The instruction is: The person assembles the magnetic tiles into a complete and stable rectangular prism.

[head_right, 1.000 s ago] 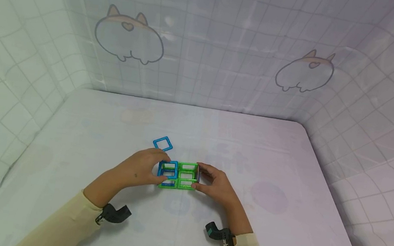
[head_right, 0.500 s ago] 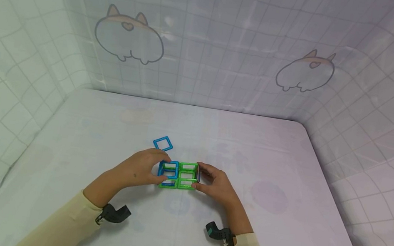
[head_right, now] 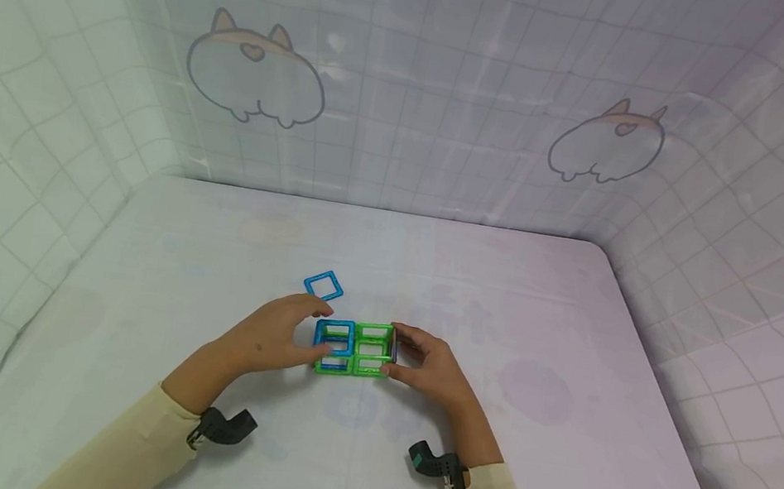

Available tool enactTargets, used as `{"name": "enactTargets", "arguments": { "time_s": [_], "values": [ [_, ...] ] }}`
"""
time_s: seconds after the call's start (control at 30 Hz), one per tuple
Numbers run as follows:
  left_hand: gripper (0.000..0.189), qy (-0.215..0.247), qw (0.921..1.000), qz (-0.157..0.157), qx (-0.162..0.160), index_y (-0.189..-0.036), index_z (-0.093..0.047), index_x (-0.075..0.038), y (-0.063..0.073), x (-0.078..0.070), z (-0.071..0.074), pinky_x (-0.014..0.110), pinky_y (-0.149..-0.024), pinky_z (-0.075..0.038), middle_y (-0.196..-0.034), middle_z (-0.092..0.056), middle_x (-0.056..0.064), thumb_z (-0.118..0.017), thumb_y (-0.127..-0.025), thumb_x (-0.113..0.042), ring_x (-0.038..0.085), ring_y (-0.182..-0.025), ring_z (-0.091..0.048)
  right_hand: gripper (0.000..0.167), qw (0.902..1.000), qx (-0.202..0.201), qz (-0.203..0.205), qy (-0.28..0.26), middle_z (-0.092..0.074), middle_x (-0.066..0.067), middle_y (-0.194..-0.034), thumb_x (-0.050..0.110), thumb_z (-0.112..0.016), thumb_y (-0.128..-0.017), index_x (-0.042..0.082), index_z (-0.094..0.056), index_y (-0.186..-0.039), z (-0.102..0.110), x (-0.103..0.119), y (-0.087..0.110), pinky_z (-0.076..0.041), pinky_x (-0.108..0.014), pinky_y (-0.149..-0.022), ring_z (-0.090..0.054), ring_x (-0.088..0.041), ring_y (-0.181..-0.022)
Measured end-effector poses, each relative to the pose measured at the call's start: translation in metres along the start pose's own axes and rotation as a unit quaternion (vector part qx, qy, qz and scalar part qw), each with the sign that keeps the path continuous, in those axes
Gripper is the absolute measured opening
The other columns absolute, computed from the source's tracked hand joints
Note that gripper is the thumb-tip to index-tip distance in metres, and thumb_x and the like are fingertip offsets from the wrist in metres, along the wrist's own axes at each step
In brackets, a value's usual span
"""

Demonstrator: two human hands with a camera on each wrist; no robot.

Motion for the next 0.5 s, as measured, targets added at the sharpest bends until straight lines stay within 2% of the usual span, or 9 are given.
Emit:
{"name": "enactTargets", "arguments": {
  "time_s": [0.13,0.27,0.5],
  "values": [
    [0.061,0.010,0.9999,-0.005,-0.012,-0.134,-0.061,-0.012,0.000,0.006,0.000,0.045,-0.103,-0.050,-0.130,-0.063,0.002,-0.074,-0.086,-0.047,0.019,-0.120,-0.058,0.072,1.0000,0.002,-0.005,-0.003,-0.052,-0.012,-0.147,0.017,-0.084,-0.081,0.006,-0.051,-0.144,-0.001,0.000,-0.001,-0.043,-0.043,-0.109,-0.052,-0.030,-0.133],
    [0.061,0.021,0.9996,-0.009,-0.019,-0.134,-0.060,-0.010,0.001,0.009,0.001,0.046,-0.103,-0.050,-0.130,-0.062,0.003,-0.074,-0.086,-0.044,0.020,-0.120,-0.058,0.072,1.0000,0.002,0.001,0.001,-0.050,-0.016,-0.148,0.013,-0.083,-0.082,0.003,-0.049,-0.145,-0.002,-0.001,-0.001,-0.043,-0.047,-0.110,-0.051,-0.034,-0.133],
    [0.059,0.022,0.9985,-0.010,-0.050,-0.135,-0.059,-0.010,-0.002,0.017,0.004,0.044,-0.100,-0.052,-0.134,-0.061,0.003,-0.069,-0.089,-0.045,0.021,-0.118,-0.060,0.070,1.0000,-0.001,0.001,0.009,-0.053,-0.011,-0.146,0.020,-0.084,-0.081,0.008,-0.053,-0.143,-0.001,0.000,-0.001,-0.045,-0.043,-0.108,-0.054,-0.029,-0.132]
  ]
}}
Point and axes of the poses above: each hand's wrist, its own y-axis away from the middle knuckle, its own z-axis out of the back of the hand, x = y × z, the point moved 7 cm from there along -y, towards the middle knuckle
